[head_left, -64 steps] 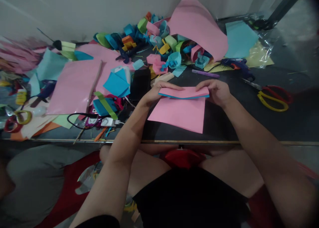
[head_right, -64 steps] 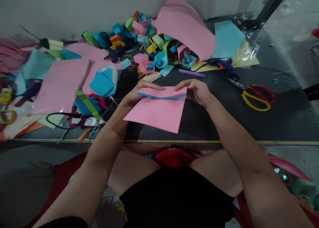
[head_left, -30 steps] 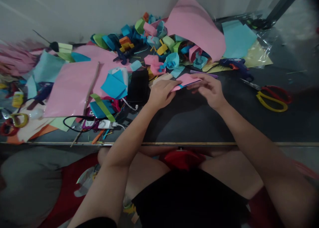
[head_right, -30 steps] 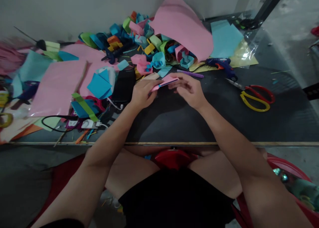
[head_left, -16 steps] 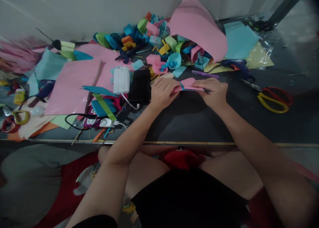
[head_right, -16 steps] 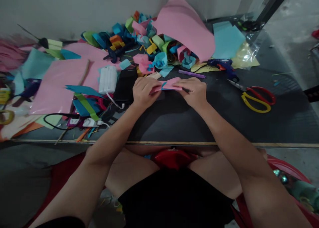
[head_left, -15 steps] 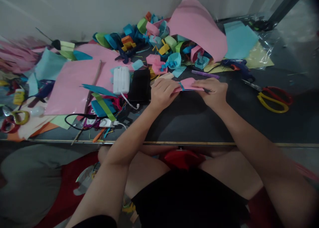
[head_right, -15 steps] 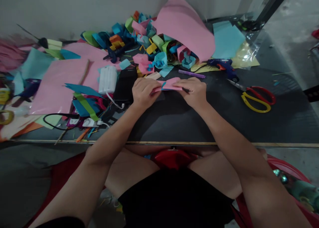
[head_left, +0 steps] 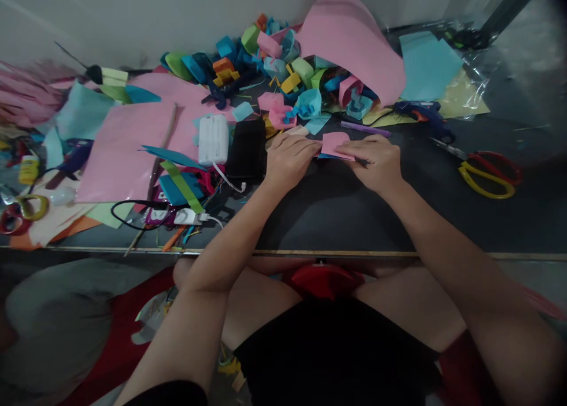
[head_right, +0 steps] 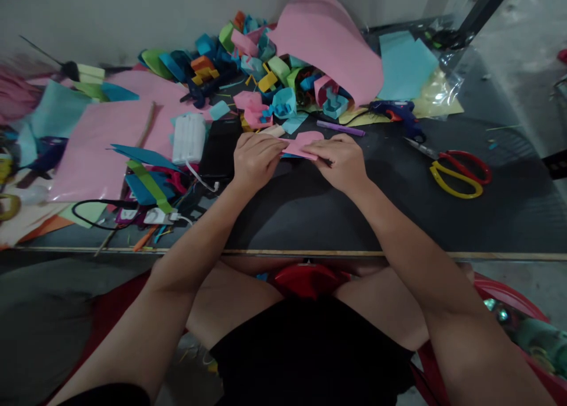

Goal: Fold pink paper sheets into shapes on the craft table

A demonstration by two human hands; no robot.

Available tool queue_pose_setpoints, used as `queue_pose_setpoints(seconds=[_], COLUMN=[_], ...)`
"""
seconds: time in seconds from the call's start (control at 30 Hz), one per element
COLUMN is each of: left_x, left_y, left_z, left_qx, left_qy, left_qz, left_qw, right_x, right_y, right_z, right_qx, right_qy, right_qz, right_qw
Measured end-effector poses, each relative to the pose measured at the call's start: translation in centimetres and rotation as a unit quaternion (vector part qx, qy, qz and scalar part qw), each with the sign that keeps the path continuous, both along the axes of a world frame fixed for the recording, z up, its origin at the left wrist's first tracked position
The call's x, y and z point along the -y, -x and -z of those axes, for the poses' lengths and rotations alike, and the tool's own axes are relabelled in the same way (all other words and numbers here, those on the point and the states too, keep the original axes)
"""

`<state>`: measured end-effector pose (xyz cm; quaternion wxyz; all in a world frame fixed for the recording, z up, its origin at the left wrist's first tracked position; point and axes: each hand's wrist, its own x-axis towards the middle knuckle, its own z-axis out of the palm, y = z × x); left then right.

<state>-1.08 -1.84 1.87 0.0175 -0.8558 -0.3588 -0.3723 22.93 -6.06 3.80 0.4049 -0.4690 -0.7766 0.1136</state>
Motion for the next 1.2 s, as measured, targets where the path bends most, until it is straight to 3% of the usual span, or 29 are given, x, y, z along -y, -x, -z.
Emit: queue_pose_setpoints(seconds=[0.27, 0.67, 0.77, 0.93, 1.07, 1.2], left_x=[0.4, 1.0, 1.1, 1.0, 0.8, 0.7], left_y=[-0.3, -0.4, -0.5, -0.6, -0.6, -0.6], left_z=[0.5, -0.1, 0.2, 1.0, 1.1, 0.8], left_qx=[-0.006, -0.016, -0.002, 0.018, 0.024, 0.026], left_qy=[-0.014, 0.007, 0.009, -0.054, -0.087, -0.067], left_qz=[0.029, 0.032, 0.034, 0.038, 0.054, 0.068], left_qw=[0.999, 0.999, 0.999, 0.998, 0.994, 0.995], right_x=[-0.3, -1.0, -0.9, -0.2, -0.3, -0.7], right_y=[-0.1, -0.6, -0.5, -0.1, -0.3, -0.5], right_z=[0.5, 1.5, 1.5, 0.8, 1.0, 1.8], right_qx=[-0.006, 0.026, 0.043, 0.029, 0.035, 0.048], right_qy=[-0.001, -0.004, -0.028, -0.097, -0.116, -0.139], right_qz=[-0.01, -0.027, -0.033, -0.003, -0.019, -0.009], right_qw=[1.0, 0.999, 0.998, 0.995, 0.992, 0.989])
